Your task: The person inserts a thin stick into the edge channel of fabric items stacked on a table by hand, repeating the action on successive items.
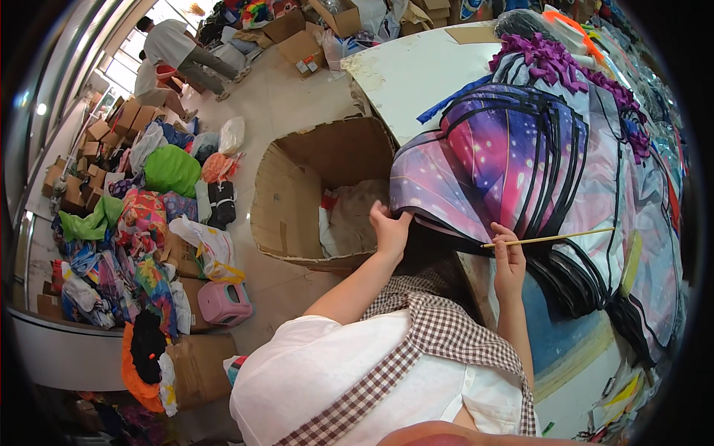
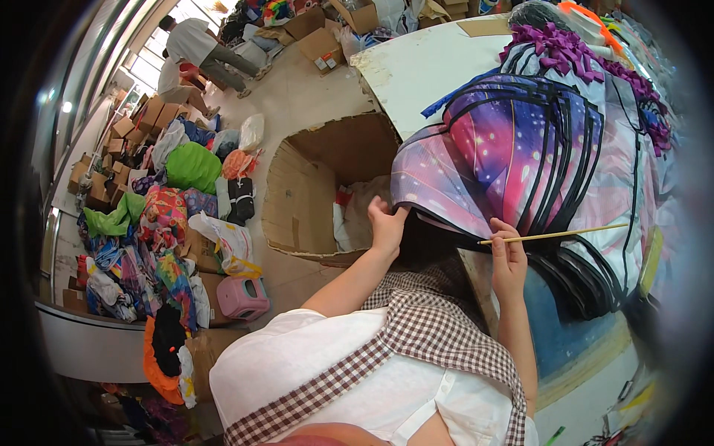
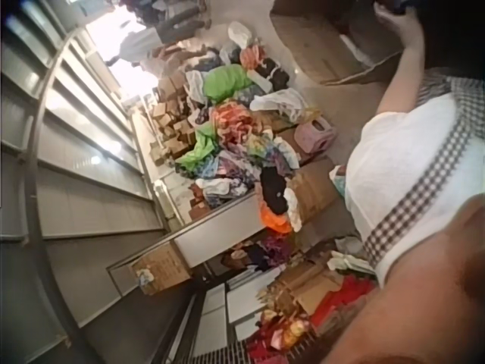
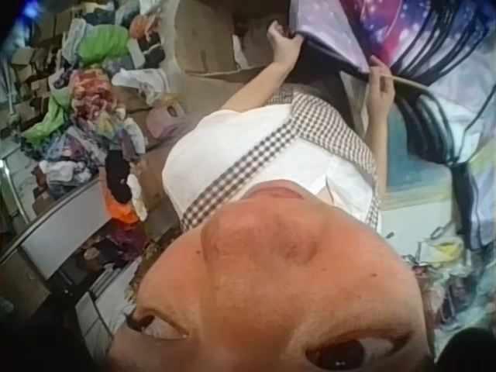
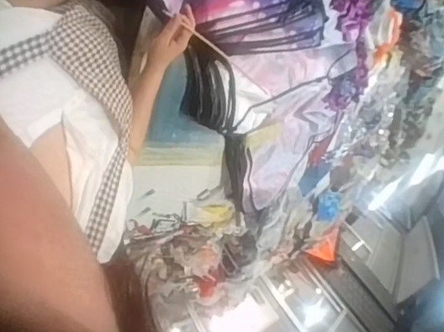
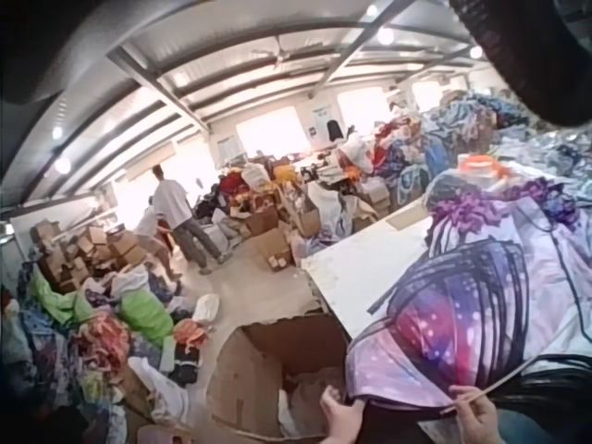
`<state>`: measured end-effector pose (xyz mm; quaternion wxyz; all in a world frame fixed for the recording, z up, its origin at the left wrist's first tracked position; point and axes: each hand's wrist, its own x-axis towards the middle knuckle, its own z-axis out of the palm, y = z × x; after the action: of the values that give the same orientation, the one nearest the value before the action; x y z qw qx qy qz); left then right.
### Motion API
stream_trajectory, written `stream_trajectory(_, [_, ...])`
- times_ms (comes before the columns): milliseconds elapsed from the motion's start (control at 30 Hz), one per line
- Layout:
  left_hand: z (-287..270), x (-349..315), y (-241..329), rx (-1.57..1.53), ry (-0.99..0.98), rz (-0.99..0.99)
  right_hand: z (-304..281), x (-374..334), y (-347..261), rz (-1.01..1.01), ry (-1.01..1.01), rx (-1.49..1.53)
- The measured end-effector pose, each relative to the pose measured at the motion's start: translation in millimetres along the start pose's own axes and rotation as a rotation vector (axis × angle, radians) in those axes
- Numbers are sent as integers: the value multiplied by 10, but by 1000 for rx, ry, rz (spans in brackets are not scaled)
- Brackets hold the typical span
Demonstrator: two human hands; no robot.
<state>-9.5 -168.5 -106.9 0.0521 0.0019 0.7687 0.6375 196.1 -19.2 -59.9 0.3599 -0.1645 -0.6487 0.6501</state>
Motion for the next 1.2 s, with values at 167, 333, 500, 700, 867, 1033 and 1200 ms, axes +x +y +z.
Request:
stream_trajectory(167, [18,-221,217,-318,-286,-671,2,8,-9,-1,23,23])
stream_trajectory(333, [123,-388,321,-421,-1049,-575,-53,4,48,10,43,0])
stream_trajectory(500, [392,-599,399,-422,-1116,-723,-49,33,-41,66,101,68])
stream_trajectory(700, [521,-722,252,-301,-914,-651,-91,52,-18,30,126,70])
stream_trajectory(867, [508,-727,210,-301,-934,-627,-104,42,-23,46,138,112])
stream_trajectory(1033, [521,-721,160,-284,-918,-616,-98,50,-10,27,122,103])
stream_trajectory(1200, [512,-711,141,-279,-921,-597,-75,21,-38,56,125,104])
